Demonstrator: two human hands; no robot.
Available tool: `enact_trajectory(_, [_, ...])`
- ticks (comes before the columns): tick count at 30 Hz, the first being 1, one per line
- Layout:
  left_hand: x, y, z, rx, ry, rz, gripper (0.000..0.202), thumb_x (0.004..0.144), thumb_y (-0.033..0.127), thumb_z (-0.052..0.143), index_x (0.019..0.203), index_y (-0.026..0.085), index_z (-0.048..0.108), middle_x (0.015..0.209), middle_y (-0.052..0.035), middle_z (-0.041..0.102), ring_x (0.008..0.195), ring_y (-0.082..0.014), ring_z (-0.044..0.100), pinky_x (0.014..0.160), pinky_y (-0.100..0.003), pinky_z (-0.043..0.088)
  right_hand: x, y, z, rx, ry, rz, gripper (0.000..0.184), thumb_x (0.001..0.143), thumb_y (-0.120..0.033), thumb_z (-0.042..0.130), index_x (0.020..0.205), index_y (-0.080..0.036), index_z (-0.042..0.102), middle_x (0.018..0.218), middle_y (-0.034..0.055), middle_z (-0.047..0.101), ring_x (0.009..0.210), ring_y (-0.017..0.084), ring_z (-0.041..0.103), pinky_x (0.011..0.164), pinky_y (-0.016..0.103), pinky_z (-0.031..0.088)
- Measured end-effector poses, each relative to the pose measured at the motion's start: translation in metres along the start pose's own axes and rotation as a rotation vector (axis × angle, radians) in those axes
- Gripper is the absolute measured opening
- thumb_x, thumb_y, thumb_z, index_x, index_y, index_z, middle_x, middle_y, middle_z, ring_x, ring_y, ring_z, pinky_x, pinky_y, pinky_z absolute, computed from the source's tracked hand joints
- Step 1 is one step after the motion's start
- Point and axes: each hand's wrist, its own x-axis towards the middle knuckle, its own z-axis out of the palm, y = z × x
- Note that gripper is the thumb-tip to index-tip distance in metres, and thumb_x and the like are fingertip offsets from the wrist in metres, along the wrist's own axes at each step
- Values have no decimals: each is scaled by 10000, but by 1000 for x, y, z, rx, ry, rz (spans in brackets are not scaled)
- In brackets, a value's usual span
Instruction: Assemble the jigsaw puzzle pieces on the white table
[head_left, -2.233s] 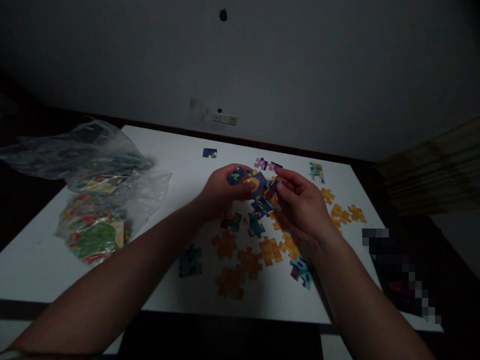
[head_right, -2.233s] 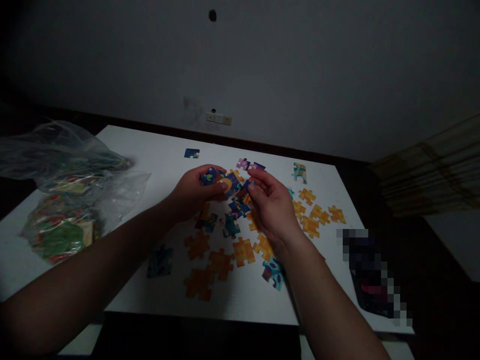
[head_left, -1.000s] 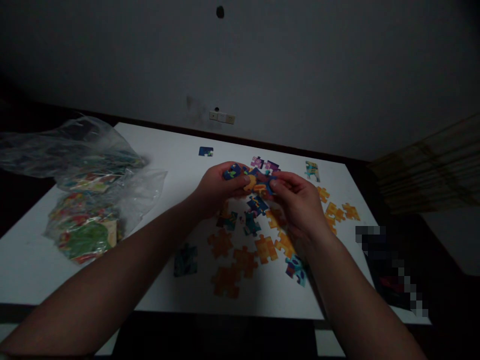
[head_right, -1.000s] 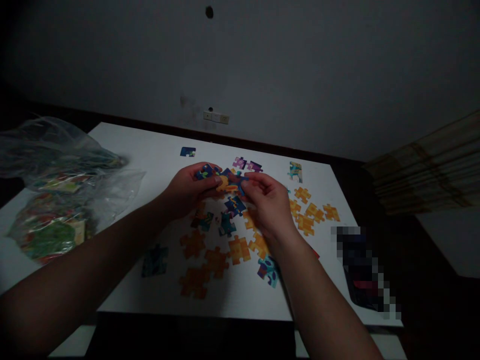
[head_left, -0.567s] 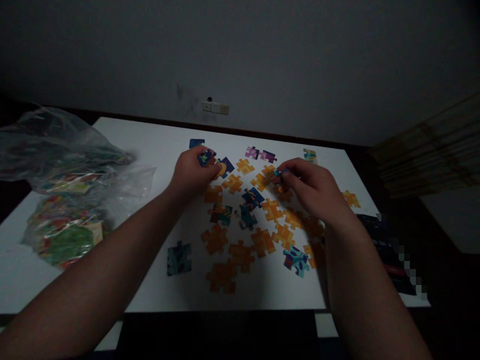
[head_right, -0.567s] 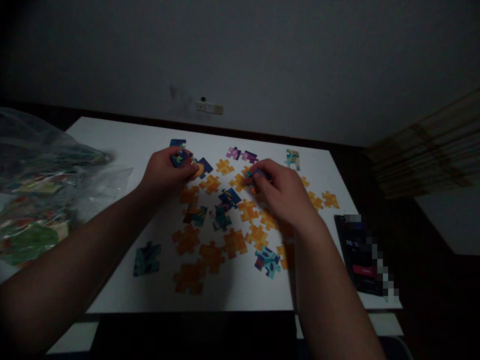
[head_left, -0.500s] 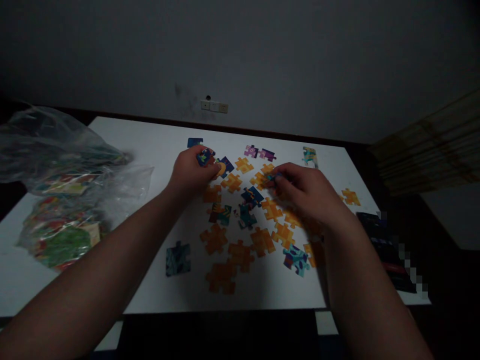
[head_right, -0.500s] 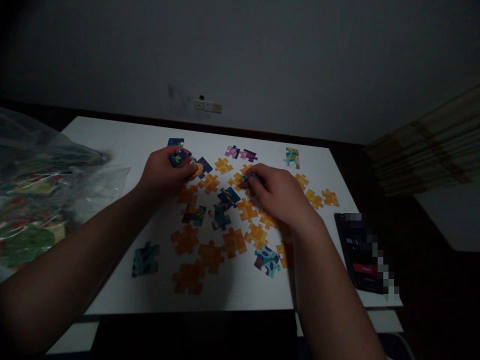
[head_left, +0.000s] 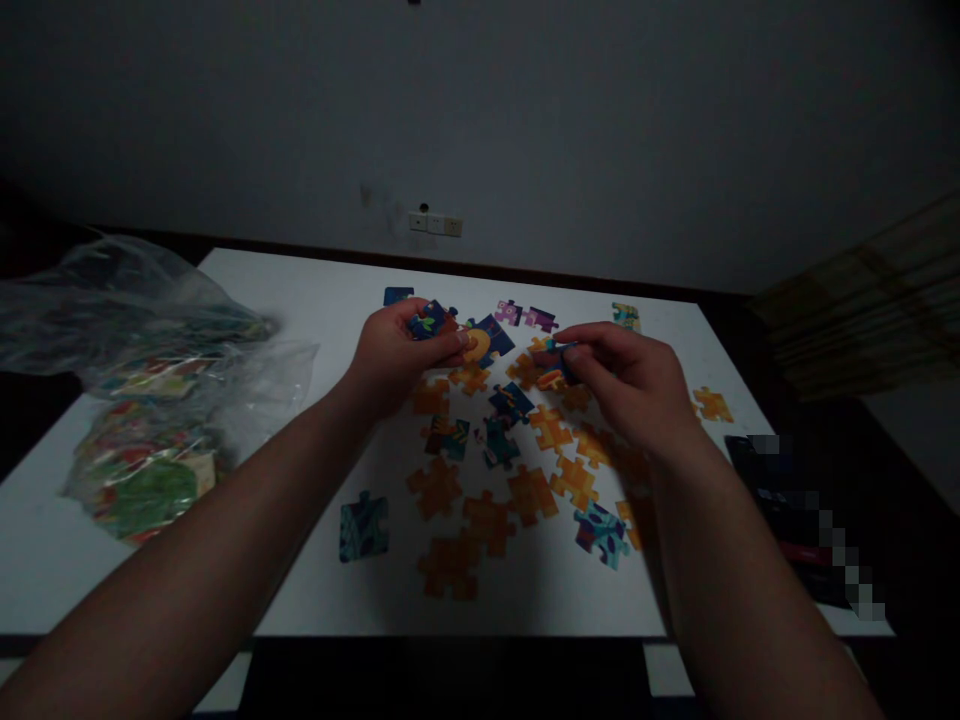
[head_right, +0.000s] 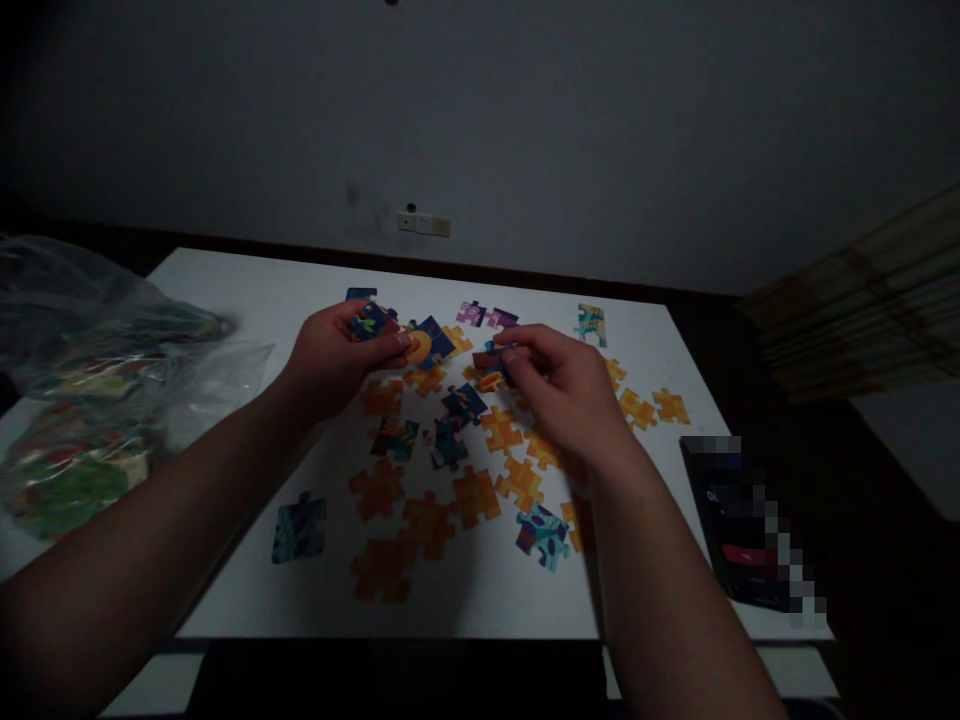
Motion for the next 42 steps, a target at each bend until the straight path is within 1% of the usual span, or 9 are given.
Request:
enact_trajectory(5, [3,-4,-2,59,39,20,419,623,373,1029,820,191,707,810,-16,754,736,-186,748,753,-354,698,1,2,-3,-244,3,-36,249,1076,-385,688,1235,-248,823,1109,93,906,952,301,856,848,437,630])
enact_trajectory(9, [10,-10,-12,316,164,49,290,710,338,941,845,201,724,806,-37,754,737,-213,724,731,-366,641,3,-2,-4,-469,-132,-16,222,1036,-294,646,1170,-252,817,1026,65,897,860,288,826,790,410,575])
enact_trajectory(13, [14,-14,-21,678,263,121,184,766,310,882,847,209,751,819,-64,761,775,-241,692,751,-380,573,4,-4,-5,-444,-271,-15,213,994,-214,594,1070,-247,791,1016,62,875,918,282,809,809,397,553])
enact_trajectory(23, [8,-9,-19,931,199,154,127,848,327,782,896,218,740,946,-87,781,905,-277,675,810,-391,517,4,-3,-3,-364,-526,19,142,902,-218,580,937,-241,715,929,44,777,837,237,690,790,374,480])
enact_trajectory(31, [10,-5,-23,1093,208,136,143,896,315,733,990,211,766,996,-109,790,917,-292,678,851,-426,513,3,-8,1,-275,-618,49,153,879,-192,508,802,-241,630,796,24,680,779,213,622,768,359,434])
enact_trajectory(36, [12,-1,-26,1105,169,141,166,839,250,747,998,211,776,1047,-151,783,1019,-359,690,955,-496,531,0,-13,9,-305,-664,57,230,999,-284,539,785,-242,613,724,-2,631,691,188,564,691,345,392])
enact_trajectory(38, [13,0,-28,1065,182,154,180,817,238,745,992,213,778,1079,-173,780,1072,-400,689,995,-537,525,-3,-15,14,-368,-652,37,217,1026,-354,616,856,-238,686,744,-5,655,678,186,570,673,343,389])
enact_trajectory(40, [14,1,-33,1039,217,139,217,808,246,746,1021,223,777,1090,-180,784,1103,-437,687,1006,-576,519,-7,-15,20,-422,-624,-13,163,990,-382,730,1057,-243,779,885,21,752,762,210,649,714,352,437])
enact_trajectory(42, [16,3,-39,1028,263,105,281,796,256,766,1076,241,771,1089,-172,791,1132,-459,688,1004,-596,516,-12,-15,25,-457,-604,-54,387,931,-390,831,1297,-272,788,1117,61,818,916,254,725,806,378,499])
